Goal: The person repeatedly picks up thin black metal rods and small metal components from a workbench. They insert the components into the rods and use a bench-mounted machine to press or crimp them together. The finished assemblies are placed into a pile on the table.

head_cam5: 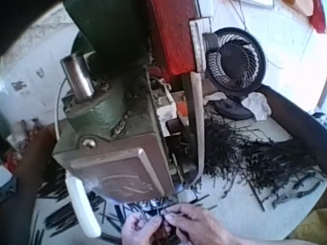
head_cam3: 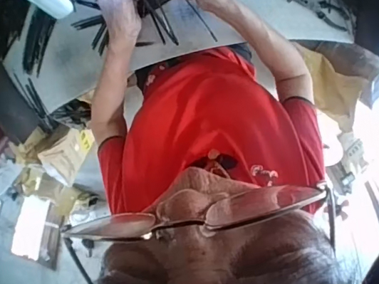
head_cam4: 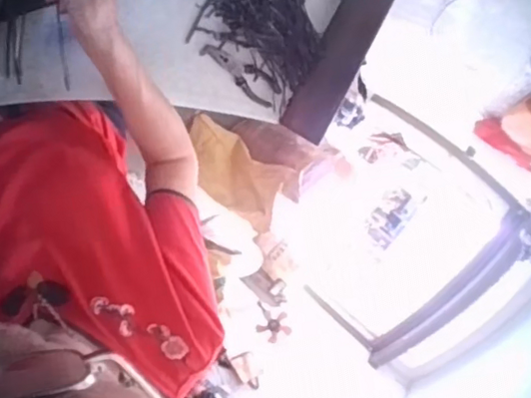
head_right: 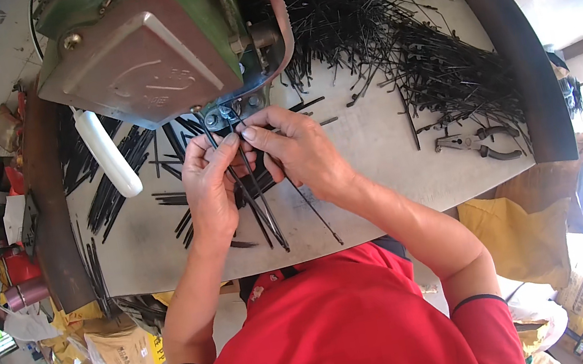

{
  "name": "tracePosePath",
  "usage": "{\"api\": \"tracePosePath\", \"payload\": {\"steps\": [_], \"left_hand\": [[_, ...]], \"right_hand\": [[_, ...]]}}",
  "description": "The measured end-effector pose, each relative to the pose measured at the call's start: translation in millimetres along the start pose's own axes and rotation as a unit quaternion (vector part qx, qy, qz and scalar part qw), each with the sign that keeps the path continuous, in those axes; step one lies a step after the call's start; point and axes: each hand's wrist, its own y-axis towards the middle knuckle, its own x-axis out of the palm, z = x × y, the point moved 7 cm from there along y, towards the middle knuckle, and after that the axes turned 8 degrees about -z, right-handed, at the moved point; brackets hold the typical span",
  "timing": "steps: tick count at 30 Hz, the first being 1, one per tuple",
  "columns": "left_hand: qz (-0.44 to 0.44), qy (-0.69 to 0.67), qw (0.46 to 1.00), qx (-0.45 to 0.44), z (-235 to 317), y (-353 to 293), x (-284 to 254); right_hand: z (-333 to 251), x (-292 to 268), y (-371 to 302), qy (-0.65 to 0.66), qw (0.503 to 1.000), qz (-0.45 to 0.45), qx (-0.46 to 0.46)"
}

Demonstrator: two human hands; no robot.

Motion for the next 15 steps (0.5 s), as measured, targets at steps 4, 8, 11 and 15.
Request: {"api": "tracePosePath", "payload": {"steps": [4, 8, 11, 15], "left_hand": [[-0.018, 0.010, 1.000, -0.022, 0.5, 5.5, -0.3], [-0.037, 0.015, 0.999, -0.025, 1.2, 10.5, 2.7], [-0.020, 0.011, 1.000, -0.003, 1.7, 6.6, 1.8], [0.000, 0.031, 0.999, 0.009, 6.4, 3.1, 1.2]], "right_hand": [[2.3, 1.2, -0.5, 0.031, 0.999, -0.013, 0.008], [5.5, -1.3, 0.0, 0.037, 0.999, -0.008, 0.005], [6.2, -0.8, -0.2, 0.044, 0.999, -0.025, 0.013], [2.7, -0.4, 0.1, 0.045, 0.999, -0.024, 0.002]]}}
